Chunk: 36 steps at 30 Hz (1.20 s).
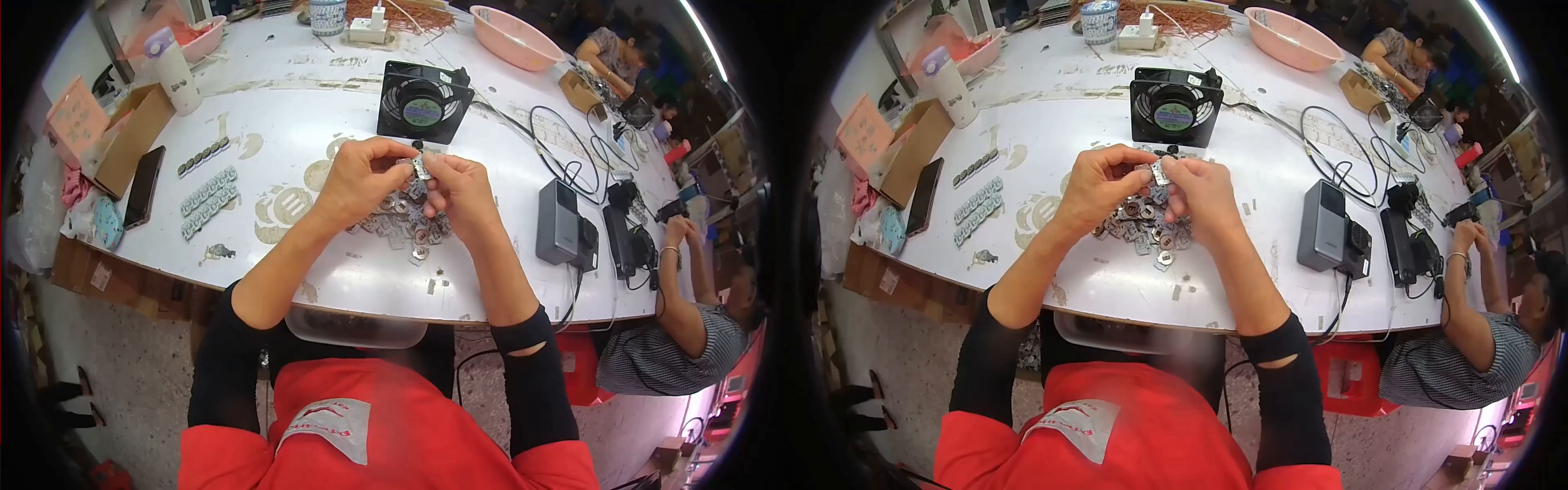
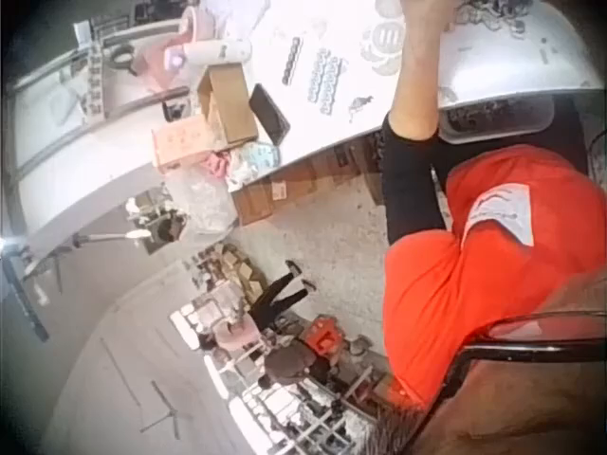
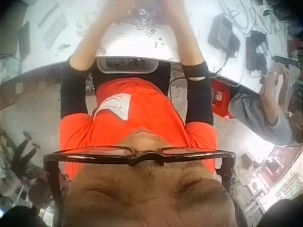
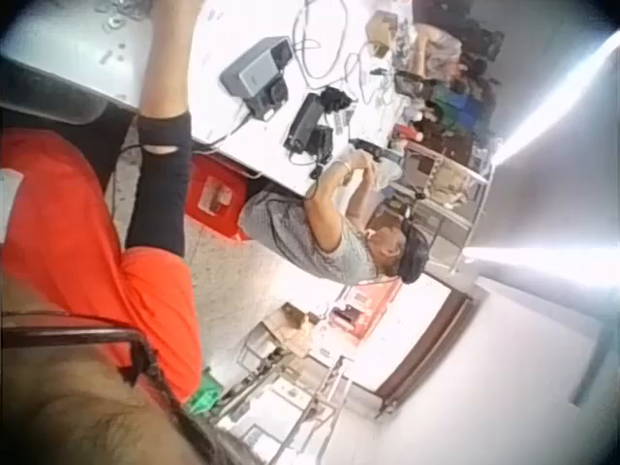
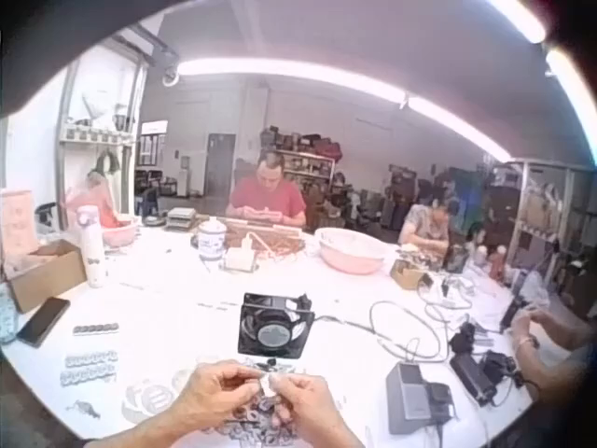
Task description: The person assembles electronic components by combining metal plates with LED strips by hand, then organizes the assembled components into plastic containers and a storage box.
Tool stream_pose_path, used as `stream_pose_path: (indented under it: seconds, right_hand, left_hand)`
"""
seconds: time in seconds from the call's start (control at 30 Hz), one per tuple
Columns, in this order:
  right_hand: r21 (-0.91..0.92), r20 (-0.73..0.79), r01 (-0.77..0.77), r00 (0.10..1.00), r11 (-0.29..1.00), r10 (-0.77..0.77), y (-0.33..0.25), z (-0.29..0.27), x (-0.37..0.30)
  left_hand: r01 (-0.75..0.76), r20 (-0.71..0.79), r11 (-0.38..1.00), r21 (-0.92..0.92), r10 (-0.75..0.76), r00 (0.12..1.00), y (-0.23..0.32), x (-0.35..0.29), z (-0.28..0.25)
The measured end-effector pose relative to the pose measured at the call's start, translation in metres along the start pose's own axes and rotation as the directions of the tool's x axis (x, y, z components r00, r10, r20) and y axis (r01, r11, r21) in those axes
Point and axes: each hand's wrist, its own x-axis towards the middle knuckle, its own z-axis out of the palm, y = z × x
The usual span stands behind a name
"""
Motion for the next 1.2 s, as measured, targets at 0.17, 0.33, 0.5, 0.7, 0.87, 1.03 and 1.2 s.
stream_pose_path:
  seconds: [0.17,0.33,0.5,0.7,0.87,1.03,1.2]
  right_hand:
    - [-0.008,-0.08,-0.031,0.996,0.999,0.03,-0.002,0.008,-0.004]
    - [-0.108,-0.154,0.079,0.983,0.991,-0.095,0.009,0.012,-0.003]
    - [-0.204,-0.174,0.115,0.973,0.972,-0.152,0.006,0.011,-0.002]
    - [-0.197,-0.132,0.162,0.973,0.967,-0.19,-0.008,0.009,-0.009]
    - [-0.033,0.02,0.07,0.997,0.997,-0.069,-0.004,0.007,-0.007]
    - [0.091,0.058,-0.043,0.998,0.995,0.038,0.001,0.012,-0.006]
    - [0.115,0.023,0.008,1.0,0.993,-0.011,0.008,0.02,-0.004]
  left_hand:
    - [0.03,0.057,0.994,-0.101,-0.024,0.998,0.005,-0.002,-0.001]
    - [0.034,-0.023,0.997,0.065,-0.033,0.999,0.001,-0.004,0.006]
    - [0.09,-0.078,0.996,0.004,-0.089,0.993,0.008,-0.003,0.006]
    - [0.132,0.009,0.91,-0.394,-0.139,0.99,0.006,0.0,-0.001]
    - [0.182,0.073,0.905,-0.384,-0.167,0.983,0.008,0.001,-0.008]
    - [0.155,0.089,0.915,-0.372,-0.131,0.987,0.005,0.0,-0.008]
    - [0.214,0.064,0.897,-0.386,-0.205,0.977,0.01,0.001,-0.007]
